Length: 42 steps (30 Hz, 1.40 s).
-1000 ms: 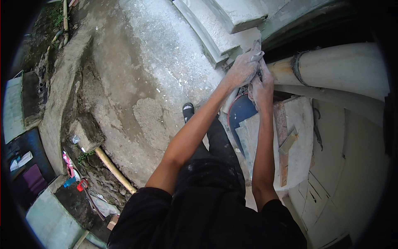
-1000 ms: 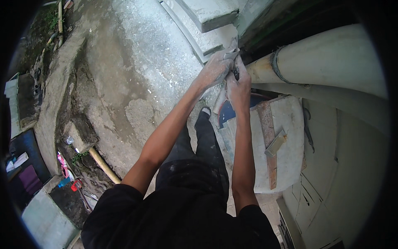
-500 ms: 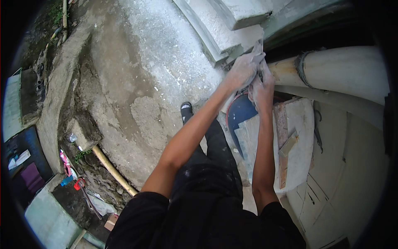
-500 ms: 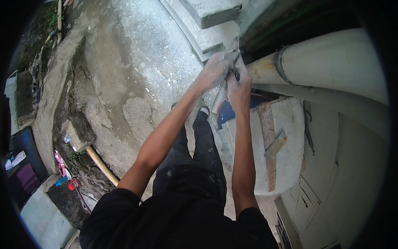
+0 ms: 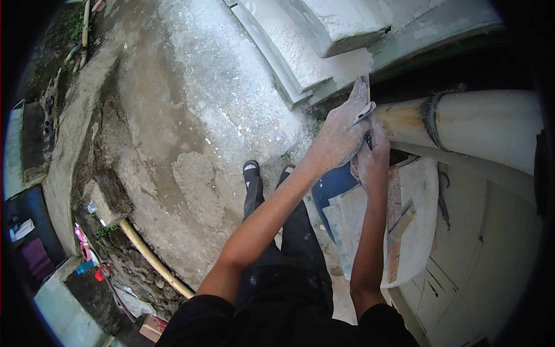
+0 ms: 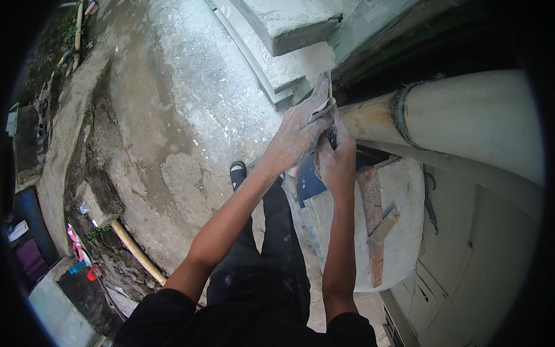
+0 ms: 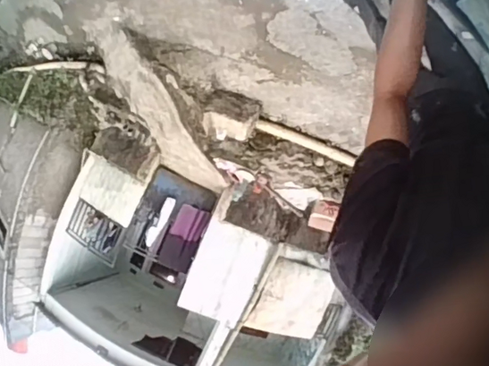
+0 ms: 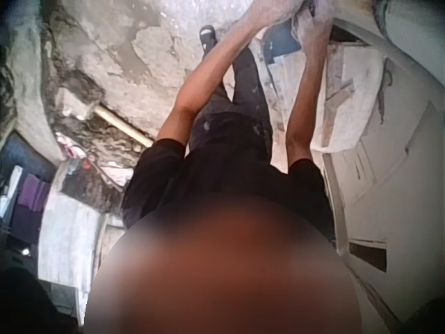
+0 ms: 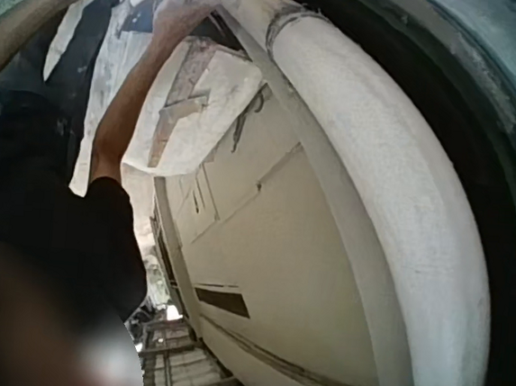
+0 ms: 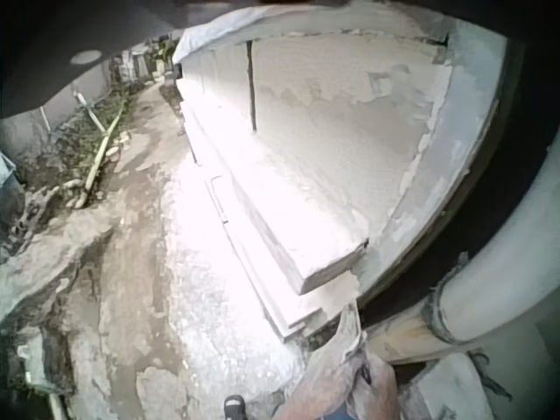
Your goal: Repair and sand an exterior concrete or plaster wall surface.
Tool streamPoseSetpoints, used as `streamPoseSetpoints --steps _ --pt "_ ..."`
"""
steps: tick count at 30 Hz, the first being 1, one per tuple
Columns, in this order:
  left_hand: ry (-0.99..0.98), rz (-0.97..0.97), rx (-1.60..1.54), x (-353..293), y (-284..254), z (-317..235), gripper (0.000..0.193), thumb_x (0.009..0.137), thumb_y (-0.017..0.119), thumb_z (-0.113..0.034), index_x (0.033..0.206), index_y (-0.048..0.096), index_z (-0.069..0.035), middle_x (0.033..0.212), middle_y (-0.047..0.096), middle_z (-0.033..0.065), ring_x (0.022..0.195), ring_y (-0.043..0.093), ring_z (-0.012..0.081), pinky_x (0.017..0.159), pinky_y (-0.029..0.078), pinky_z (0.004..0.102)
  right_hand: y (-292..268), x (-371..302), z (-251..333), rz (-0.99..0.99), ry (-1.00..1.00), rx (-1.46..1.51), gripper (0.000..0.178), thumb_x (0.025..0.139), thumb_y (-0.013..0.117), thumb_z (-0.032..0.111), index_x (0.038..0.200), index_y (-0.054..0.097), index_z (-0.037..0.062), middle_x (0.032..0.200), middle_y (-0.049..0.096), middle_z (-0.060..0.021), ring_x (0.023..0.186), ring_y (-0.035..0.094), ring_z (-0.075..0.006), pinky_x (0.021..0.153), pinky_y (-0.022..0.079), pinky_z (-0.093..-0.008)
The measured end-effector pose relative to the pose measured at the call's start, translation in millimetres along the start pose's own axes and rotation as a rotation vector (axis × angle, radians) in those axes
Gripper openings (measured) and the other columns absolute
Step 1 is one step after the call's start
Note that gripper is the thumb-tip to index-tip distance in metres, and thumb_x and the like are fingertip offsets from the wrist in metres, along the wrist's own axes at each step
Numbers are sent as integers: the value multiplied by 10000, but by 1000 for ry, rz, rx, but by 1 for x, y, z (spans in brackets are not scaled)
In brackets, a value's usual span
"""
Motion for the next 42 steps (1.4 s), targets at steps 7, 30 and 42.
streamPoseSetpoints --steps 7,30,42 --pt "-135 193 35 12 -2 13 361 922 558 -118 1224 506 73 1153 571 299 1021 530 481 914 440 420 8 19 -7 22 98 82 403 953 498 48 1339 507 -67 874 603 -121 814 573 -155 801 483 -326" --pt "-173 238 37 10 -6 31 291 950 539 -119 1190 520 44 1062 588 285 924 573 448 865 465 419 24 9 -18 -34 1 -7 262 937 497 46 1146 556 -100 953 652 -221 858 612 -223 847 471 -345" --pt "-16 40 102 -16 12 22 374 967 554 -109 1295 492 60 1180 600 299 1087 601 427 943 449 413 14 -1 -29 -105 102 203 258 946 524 43 1165 551 -90 993 658 -175 903 588 -165 845 476 -312"
Point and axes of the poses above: each hand's wrist, its own x-axis towards the middle knuckle, its own y-axis out of the palm, z = x × y, the point moved 4 cm from there along x, towards the middle knuckle
